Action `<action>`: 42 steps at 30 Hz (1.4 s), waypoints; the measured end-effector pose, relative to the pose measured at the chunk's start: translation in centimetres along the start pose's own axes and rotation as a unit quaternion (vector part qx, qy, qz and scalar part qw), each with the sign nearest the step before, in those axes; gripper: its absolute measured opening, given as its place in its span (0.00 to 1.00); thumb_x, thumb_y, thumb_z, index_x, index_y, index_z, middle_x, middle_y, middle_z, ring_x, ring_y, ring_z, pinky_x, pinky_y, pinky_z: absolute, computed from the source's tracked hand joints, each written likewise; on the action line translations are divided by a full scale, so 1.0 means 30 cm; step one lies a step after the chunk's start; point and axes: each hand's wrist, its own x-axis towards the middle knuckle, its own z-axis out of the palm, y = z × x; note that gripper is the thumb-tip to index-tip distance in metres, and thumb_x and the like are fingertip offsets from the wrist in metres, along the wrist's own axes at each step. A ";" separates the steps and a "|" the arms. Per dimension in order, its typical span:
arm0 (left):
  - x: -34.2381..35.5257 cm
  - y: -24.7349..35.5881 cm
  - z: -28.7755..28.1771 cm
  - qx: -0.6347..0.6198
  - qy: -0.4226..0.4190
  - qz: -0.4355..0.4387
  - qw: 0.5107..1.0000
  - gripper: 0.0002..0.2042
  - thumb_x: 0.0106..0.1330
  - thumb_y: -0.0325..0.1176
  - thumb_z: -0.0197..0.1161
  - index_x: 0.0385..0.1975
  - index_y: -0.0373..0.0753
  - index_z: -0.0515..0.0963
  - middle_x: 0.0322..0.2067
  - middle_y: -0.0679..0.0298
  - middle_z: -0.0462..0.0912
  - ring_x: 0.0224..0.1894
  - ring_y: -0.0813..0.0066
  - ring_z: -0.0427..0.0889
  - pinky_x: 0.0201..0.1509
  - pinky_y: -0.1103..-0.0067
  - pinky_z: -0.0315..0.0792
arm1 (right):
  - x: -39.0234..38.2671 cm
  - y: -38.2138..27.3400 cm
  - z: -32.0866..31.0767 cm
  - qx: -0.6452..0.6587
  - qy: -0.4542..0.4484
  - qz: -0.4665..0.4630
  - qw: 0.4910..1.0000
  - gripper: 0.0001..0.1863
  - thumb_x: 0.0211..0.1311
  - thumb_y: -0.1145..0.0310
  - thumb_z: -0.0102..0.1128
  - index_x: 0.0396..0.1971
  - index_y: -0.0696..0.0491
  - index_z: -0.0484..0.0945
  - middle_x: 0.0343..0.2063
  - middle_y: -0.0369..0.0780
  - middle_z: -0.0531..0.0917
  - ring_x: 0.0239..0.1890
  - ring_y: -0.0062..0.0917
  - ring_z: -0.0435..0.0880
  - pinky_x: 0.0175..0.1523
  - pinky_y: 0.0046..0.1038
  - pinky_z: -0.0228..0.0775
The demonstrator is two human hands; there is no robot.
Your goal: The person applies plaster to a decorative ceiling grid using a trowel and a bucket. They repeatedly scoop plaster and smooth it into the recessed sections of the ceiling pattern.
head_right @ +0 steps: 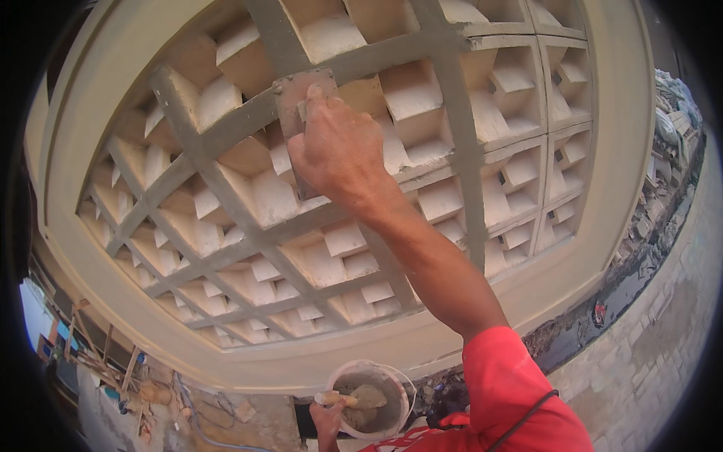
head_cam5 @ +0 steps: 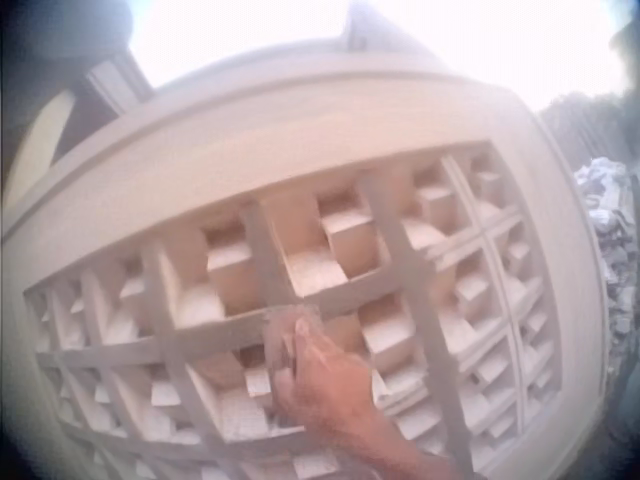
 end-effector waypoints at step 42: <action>-0.052 -0.017 -0.017 -0.002 0.002 -0.005 1.000 0.12 0.49 0.22 0.72 0.34 0.28 0.80 0.28 0.62 0.83 0.30 0.76 0.81 0.38 0.78 0.75 | 0.056 0.090 -0.130 -0.056 0.013 0.006 0.998 0.31 0.48 0.63 0.54 0.54 0.61 0.74 0.32 0.51 0.84 0.38 0.46 0.83 0.47 0.42 0.75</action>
